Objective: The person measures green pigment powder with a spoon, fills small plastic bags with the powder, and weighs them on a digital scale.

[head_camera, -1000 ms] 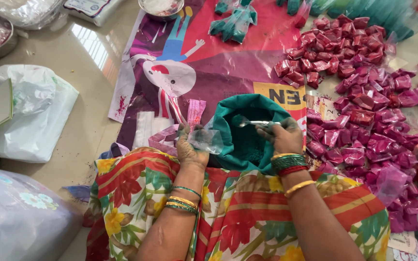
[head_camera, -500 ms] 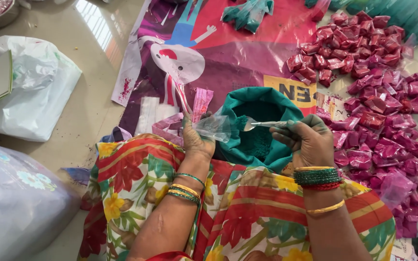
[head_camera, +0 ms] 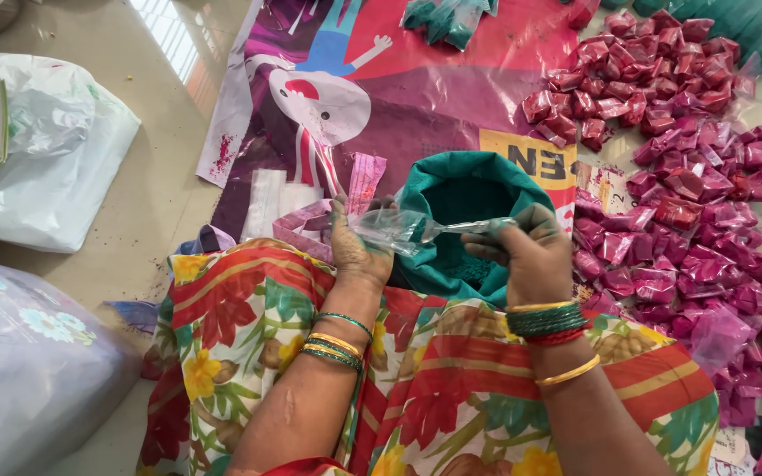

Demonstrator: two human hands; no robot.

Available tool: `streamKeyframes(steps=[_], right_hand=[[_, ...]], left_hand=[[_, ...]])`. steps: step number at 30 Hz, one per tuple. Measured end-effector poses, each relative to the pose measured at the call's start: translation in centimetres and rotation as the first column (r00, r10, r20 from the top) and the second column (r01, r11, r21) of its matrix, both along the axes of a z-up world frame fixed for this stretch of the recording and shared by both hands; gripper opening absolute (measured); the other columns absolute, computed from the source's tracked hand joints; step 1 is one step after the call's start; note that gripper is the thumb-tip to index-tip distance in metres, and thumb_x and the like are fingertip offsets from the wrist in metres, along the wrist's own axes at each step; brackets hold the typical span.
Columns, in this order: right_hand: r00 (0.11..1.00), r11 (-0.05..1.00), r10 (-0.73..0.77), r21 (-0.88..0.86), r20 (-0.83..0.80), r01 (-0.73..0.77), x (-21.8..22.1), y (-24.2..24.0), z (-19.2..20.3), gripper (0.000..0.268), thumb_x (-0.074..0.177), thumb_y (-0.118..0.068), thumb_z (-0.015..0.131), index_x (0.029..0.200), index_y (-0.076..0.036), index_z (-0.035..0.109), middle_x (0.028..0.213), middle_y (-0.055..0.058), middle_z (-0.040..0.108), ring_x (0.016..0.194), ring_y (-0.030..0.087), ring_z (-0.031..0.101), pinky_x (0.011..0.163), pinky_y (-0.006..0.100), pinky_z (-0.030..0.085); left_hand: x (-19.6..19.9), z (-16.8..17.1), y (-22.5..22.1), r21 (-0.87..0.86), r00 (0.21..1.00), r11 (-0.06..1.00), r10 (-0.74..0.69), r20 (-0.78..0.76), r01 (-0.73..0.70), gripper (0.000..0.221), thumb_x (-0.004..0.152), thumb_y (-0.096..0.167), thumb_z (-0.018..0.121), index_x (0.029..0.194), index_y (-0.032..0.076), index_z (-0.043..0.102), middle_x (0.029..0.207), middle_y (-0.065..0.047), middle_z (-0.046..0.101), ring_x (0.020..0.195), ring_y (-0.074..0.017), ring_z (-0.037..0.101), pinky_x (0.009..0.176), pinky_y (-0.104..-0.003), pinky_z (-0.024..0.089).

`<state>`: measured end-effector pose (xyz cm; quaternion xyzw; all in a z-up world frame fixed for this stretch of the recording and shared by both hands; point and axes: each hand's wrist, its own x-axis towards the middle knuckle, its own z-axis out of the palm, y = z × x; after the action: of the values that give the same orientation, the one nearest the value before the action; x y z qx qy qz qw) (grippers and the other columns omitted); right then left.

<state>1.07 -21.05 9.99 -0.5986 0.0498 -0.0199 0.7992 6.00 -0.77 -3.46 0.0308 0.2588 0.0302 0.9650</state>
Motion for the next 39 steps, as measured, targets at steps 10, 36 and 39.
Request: streamKeyframes(steps=[10, 36, 39], right_hand=[[0.610, 0.432, 0.683, -0.896, 0.401, 0.105, -2.9, 4.5, 3.5, 0.012, 0.085, 0.003, 0.069, 0.087, -0.001, 0.058, 0.111, 0.015, 0.071, 0.085, 0.032, 0.071, 0.070, 0.038, 0.057], [0.975, 0.926, -0.222, -0.313, 0.006, 0.213, 6.0, -1.3, -10.4, 0.019, 0.091, 0.009, 0.062, 0.081, 0.002, 0.048, 0.086, 0.020, 0.069, 0.077, 0.030, 0.078, 0.064, 0.036, 0.068], [0.990, 0.982, -0.140, -0.134, -0.023, 0.135, 6.0, -1.0, -11.8, 0.016, 0.091, 0.009, 0.059, 0.084, 0.001, 0.047, 0.091, 0.021, 0.068, 0.081, 0.031, 0.077, 0.069, 0.037, 0.068]], left_hand=[[-0.5, 0.3, 0.3, -0.096, 0.999, 0.995, 0.037, 0.032, -0.034, 0.025, 0.098, 0.043, 0.064, 0.121, 0.035, 0.066, 0.110, -0.008, 0.054, 0.101, -0.0330, 0.064, 0.092, -0.049, 0.056], [0.5, -4.5, 0.2, -0.140, 0.996, 0.989, 0.056, 0.063, -0.047, 0.034, 0.106, 0.048, 0.043, 0.120, 0.019, 0.055, 0.111, -0.026, 0.067, 0.104, -0.0457, 0.067, 0.091, -0.060, 0.057], [0.3, -4.3, 0.1, -0.125, 0.999, 0.992, 0.022, 0.045, -0.017, 0.032, 0.105, 0.049, 0.043, 0.118, 0.022, 0.056, 0.112, -0.029, 0.066, 0.102, -0.0463, 0.065, 0.089, -0.058, 0.056]])
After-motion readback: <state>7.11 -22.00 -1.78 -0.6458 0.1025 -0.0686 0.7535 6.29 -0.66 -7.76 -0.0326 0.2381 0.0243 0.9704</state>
